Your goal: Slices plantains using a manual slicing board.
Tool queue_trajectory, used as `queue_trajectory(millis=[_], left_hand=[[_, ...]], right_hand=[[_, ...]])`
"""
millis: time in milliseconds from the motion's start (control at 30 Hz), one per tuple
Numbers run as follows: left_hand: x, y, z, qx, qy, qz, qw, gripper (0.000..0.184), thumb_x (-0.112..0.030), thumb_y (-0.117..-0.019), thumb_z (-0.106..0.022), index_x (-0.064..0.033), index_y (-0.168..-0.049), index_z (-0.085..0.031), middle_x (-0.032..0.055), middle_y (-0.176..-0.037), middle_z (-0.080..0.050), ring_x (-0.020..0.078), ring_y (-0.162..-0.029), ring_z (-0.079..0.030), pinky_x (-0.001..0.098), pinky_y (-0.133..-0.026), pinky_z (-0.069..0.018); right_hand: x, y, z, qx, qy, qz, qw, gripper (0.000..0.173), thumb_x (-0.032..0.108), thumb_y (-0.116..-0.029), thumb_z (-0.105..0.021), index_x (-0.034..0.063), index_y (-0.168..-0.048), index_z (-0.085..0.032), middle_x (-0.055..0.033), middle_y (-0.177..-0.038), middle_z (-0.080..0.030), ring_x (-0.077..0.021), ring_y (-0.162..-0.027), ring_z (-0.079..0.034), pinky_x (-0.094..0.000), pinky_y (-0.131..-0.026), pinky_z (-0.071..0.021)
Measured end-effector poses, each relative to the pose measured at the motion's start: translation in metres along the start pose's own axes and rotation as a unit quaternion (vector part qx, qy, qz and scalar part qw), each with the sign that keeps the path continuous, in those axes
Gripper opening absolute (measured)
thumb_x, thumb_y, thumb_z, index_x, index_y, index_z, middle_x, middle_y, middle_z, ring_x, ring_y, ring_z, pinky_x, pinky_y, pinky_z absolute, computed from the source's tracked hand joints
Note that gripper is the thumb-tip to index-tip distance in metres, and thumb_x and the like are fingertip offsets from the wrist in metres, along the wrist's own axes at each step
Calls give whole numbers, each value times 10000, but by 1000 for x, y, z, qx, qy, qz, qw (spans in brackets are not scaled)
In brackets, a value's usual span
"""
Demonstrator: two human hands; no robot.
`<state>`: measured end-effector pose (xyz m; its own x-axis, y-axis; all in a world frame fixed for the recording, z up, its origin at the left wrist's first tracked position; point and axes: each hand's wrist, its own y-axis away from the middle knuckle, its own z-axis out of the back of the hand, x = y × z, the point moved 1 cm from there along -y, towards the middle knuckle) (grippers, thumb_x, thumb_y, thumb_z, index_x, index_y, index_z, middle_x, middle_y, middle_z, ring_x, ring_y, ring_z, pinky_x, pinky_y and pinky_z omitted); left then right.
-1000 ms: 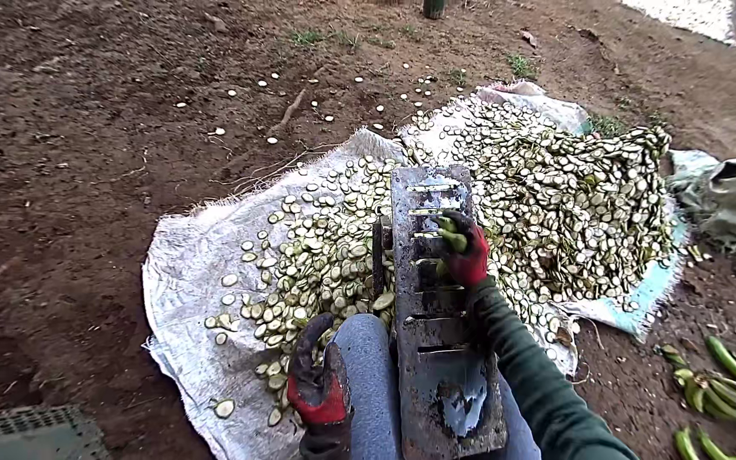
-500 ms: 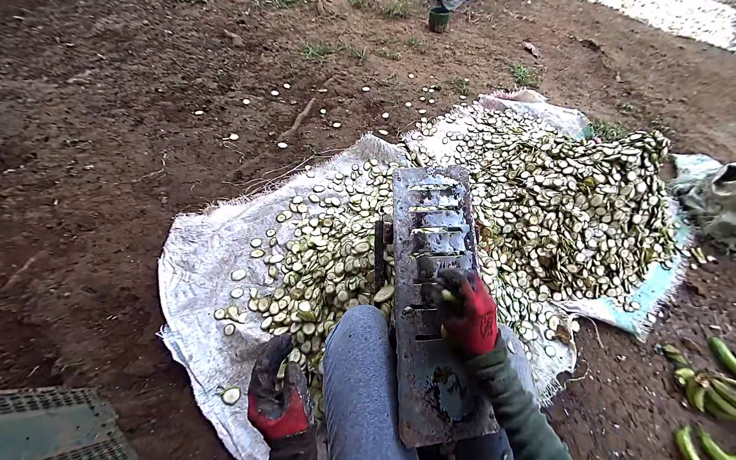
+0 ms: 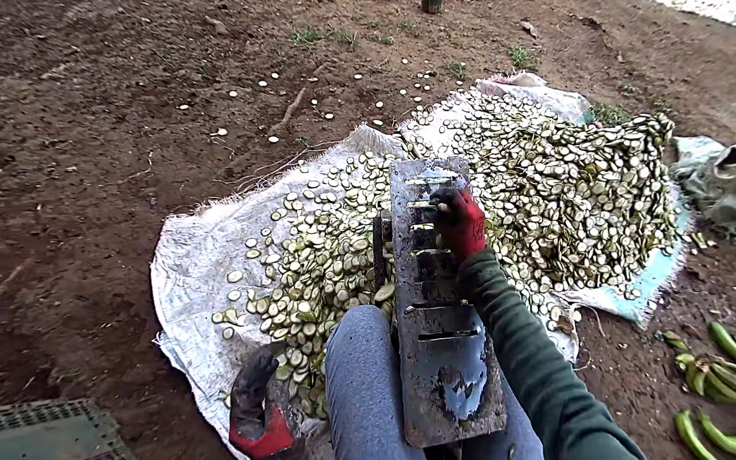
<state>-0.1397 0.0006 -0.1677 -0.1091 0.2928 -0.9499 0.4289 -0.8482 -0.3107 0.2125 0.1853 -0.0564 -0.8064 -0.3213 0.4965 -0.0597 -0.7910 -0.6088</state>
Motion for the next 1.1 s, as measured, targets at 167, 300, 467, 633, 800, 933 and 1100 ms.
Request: queue_trajectory(millis=[167,300,467,633,800,933,1100], left_hand=[[19,-2,10,4,15,29,999,430,6,-988,-453,210,-1358,-378,132,-1324,-599,25,-1129,-622,232,-991,-521],[22,-5,1,-14,-3,61,998,448,-1,-985,-460,214,-1366,-368,161,-1298,-598,28,-1093,-632,225,-962,-530],[12,-5,3,-21,21,48,998,471,-10,-980,-478,197,-1384,-356,140,-1317,-595,46,-1132,-625,243,-986,-524],[21,3,15,-19,-4,57,998,469,-7,-968,-467,195,-1379,-369,149,-1308,-603,29,-1103,-633,222,-960,-533],[36,6,13,-3,-50,80,996,489,-14,-965,-461,212,-1386,-356,212,-1324,-579,29,-1091,-633,211,-951,-522],[37,8,1,-15,-66,91,994,470,-19,-973,-451,205,-1380,-382,261,-1316,-579,61,-1084,-646,218,-946,-527],[28,10,3,-19,-51,78,995,490,-18,-955,-448,207,-1384,-376,259,-1312,-577,59,-1087,-636,216,-947,-523]], right_hand=[[68,214,56,-34,-29,-68,997,310,388,-816,-802,106,-931,-744,-79,-962,-755,-146,-969,-718,-313,-889,-589],[43,173,34,-63,29,18,997,283,302,-835,-770,41,-938,-736,-151,-956,-756,-244,-952,-737,-367,-881,-595],[-25,-18,-22,1,111,21,994,377,256,-865,-771,-47,-1083,-722,-259,-1097,-713,-433,-1060,-684,-570,-946,-528],[15,60,16,7,32,-54,998,360,248,-789,-831,21,-1042,-714,-187,-1079,-675,-337,-1020,-666,-517,-896,-563],[64,230,53,-9,88,-36,995,404,485,-830,-699,98,-946,-701,-138,-973,-717,-275,-999,-680,-414,-973,-518],[18,98,15,42,132,4,990,414,303,-767,-802,-38,-988,-725,-248,-1003,-716,-443,-1002,-683,-620,-934,-487],[-15,-42,-21,131,166,-115,971,591,346,-806,-811,-12,-1245,-642,-284,-1300,-586,-460,-1256,-544,-605,-1048,-438]])
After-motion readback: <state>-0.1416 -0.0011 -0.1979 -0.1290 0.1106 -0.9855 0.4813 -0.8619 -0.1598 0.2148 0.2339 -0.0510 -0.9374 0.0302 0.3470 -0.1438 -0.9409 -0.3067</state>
